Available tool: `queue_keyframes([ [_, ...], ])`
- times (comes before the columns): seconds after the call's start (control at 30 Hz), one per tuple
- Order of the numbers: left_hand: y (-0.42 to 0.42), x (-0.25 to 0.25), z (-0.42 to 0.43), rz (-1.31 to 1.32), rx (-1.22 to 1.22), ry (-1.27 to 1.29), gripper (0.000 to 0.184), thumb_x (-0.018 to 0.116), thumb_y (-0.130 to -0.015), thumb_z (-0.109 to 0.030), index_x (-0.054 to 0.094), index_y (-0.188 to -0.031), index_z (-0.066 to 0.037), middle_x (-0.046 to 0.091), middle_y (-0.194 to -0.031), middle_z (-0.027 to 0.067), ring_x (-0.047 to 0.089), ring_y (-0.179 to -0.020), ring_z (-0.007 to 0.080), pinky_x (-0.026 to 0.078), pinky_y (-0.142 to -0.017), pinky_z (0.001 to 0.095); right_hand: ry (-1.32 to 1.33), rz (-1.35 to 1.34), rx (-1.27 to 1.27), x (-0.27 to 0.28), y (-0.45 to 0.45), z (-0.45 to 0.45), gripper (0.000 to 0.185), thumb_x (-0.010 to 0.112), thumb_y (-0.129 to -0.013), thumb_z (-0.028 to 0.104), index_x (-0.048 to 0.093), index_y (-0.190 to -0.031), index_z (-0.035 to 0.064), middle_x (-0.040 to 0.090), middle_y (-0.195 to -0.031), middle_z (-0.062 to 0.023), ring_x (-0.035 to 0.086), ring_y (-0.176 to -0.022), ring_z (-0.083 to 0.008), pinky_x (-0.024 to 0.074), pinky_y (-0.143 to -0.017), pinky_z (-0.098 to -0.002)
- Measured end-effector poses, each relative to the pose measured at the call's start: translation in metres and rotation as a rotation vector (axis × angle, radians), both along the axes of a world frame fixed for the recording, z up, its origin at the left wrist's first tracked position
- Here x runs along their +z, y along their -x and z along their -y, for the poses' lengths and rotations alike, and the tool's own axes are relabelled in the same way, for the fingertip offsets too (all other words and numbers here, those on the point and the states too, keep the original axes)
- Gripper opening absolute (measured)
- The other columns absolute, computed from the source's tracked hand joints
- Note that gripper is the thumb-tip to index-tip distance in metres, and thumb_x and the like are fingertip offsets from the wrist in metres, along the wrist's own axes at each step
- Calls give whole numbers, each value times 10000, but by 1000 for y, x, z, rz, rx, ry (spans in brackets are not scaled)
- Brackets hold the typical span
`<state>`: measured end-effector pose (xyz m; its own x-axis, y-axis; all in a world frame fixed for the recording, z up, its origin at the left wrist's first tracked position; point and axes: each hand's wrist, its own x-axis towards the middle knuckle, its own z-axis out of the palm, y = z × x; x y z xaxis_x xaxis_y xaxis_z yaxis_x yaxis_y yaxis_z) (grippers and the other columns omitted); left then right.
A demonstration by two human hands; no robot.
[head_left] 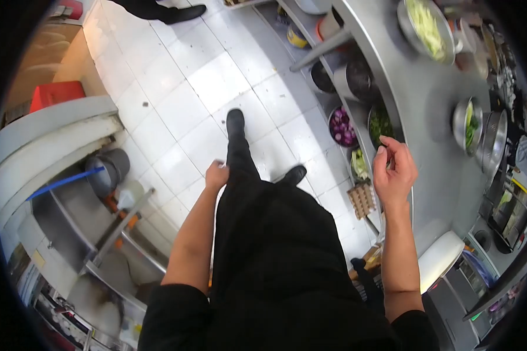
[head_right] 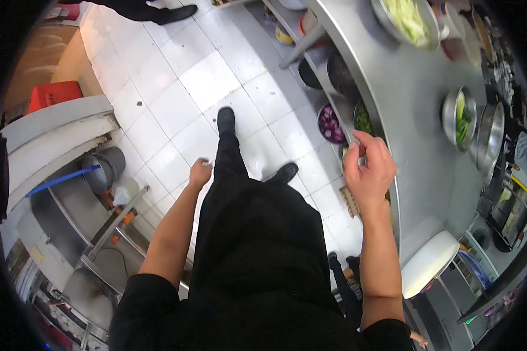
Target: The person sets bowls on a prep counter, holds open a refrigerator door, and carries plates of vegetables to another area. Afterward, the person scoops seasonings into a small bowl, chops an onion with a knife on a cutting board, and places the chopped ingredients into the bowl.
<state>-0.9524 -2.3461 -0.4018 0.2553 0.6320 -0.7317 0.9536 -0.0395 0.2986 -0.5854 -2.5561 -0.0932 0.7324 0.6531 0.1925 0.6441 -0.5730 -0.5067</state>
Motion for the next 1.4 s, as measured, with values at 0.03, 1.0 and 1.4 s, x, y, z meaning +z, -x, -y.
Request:
queue_keyframes([
  [0.03, 23, 1, -17, -2, -15, -7, 408, 609, -863, -285, 669, -1182, -37, 696, -1162, 232, 644, -1134, 407, 502, -999, 462, -23, -31, 17, -1, -9, -18, 193, 656, -843, 15, 709, -1027, 40, 645, -770, -111, 623, -618, -216, 500, -602, -312],
  [1.0, -121, 67, -166, 228, -234, 114, 441, 621, -927, -392, 677, -1164, -24, 697, -1142, 239, 647, -1124, 414, 500, -992, 464, -1710, -996, -745, -258, -177, -104, 267, 594, -944, 189, 597, -1176, 58, 693, -897, -89, 662, -628, -255, 543, -580, -398],
  [1.4, -250, 86, 99, 412, -19, 845, 671, 615, -920, -159, 345, -1531, -92, 632, -1242, 186, 710, -912, 266, 618, -542, 306, -333, -1231, -891, -194, 50, 172, 373, 489, -960, 353, 638, -1028, 18, 695, -872, -112, 715, -672, -262, 594, -556, -368],
])
